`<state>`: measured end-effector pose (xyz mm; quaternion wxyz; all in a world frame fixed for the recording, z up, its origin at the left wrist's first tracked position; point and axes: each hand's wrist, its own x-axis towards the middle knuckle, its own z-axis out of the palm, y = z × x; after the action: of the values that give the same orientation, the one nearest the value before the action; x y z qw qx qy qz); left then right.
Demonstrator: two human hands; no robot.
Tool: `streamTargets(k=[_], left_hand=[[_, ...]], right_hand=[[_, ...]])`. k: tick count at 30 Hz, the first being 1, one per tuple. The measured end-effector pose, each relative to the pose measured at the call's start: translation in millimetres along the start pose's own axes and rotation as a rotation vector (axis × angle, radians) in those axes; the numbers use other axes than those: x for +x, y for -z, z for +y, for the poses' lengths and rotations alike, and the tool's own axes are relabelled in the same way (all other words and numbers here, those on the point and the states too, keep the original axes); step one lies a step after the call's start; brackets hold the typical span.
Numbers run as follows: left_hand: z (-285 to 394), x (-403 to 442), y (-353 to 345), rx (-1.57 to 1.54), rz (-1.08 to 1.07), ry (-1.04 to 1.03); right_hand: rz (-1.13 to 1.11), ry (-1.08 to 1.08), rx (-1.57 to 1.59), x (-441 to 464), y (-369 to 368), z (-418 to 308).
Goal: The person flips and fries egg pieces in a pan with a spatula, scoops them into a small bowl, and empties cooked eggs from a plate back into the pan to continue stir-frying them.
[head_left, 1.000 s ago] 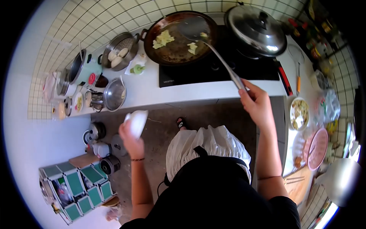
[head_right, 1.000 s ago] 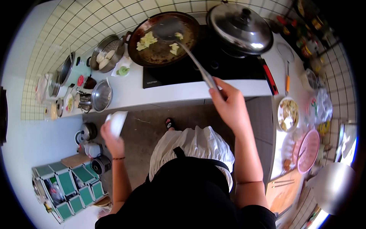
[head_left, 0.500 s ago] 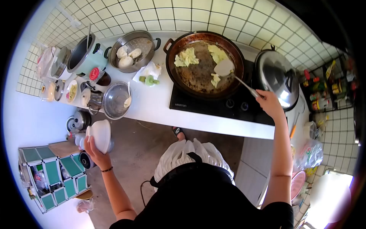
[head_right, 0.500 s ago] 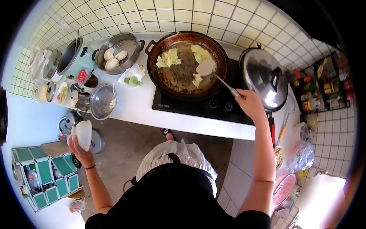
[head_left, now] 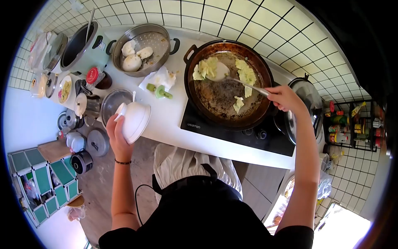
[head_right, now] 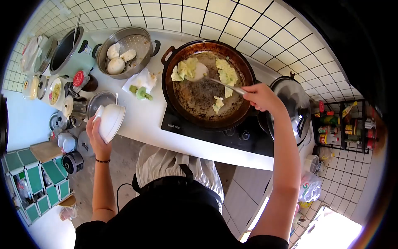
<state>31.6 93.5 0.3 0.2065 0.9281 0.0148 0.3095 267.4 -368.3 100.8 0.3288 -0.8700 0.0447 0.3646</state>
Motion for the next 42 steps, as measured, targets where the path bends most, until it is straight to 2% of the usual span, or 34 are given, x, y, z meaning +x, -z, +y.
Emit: streamTargets(k=[3, 6, 8, 13, 16, 17, 20, 21, 24, 28, 32, 37, 40, 42], left_hand=[[24.2, -0.9, -6.5, 0.015, 0.003, 0.04], [46.9, -8.1, -10.2, -0.03, 0.001, 0.117], [56.4, -16.0, -14.3, -0.084, -0.01, 0.186], [71.5, -24.5, -18.8, -0.228, -0.072, 0.353], [67.7, -26.9, -22.7, -0.365, -0.055, 0.445], [67.2, -27.0, -24.5, -0.442, -0.039, 0.495], [62.8, -28.0, -27.8, -0.565, -0.016, 0.616], [59.9, -28.2, -28.5, -0.586, -0.009, 0.652], [56.0, -27.4, -31.8, -0.63, 0.015, 0.727], [51.6, -24.8, -36.5, -0.624, 0.014, 0.734], [46.8, -22.8, -39.3, -0.607, 0.007, 0.769], [42.1, -20.7, -42.3, -0.772, 0.033, 0.852], [38.3, -21.2, -43.8, -0.848, 0.039, 0.881], [36.7, -21.0, -44.5, -0.869, 0.035, 0.892]], right_hand=[[0.011, 0.078, -0.011, 24.5, -8.5, -3.6], [-0.137, 0.002, 0.141, 38.6, -12.4, 15.8], [-0.226, 0.053, 0.324, 40.6, -19.9, 31.9], [-0.131, 0.089, 0.455, 28.6, -27.9, 61.9], [0.018, 0.138, 0.448, 8.9, -21.4, 75.6], [0.017, 0.178, 0.415, 8.9, -13.9, 87.9], [0.413, 0.535, -0.085, -5.6, -11.9, 101.0], [0.543, 0.478, -0.265, -22.3, -12.6, 92.8], [0.705, 0.676, -0.631, -53.9, -23.3, 68.4], [0.671, 0.657, -0.817, -75.4, -37.0, 64.7], [0.732, 0.544, -0.611, -82.9, -37.5, 69.7], [0.698, 0.351, -0.388, -83.8, -26.9, 78.7], [0.67, 0.25, -0.335, -85.6, -23.1, 82.8], [0.682, 0.264, -0.324, -84.7, -24.5, 87.5]])
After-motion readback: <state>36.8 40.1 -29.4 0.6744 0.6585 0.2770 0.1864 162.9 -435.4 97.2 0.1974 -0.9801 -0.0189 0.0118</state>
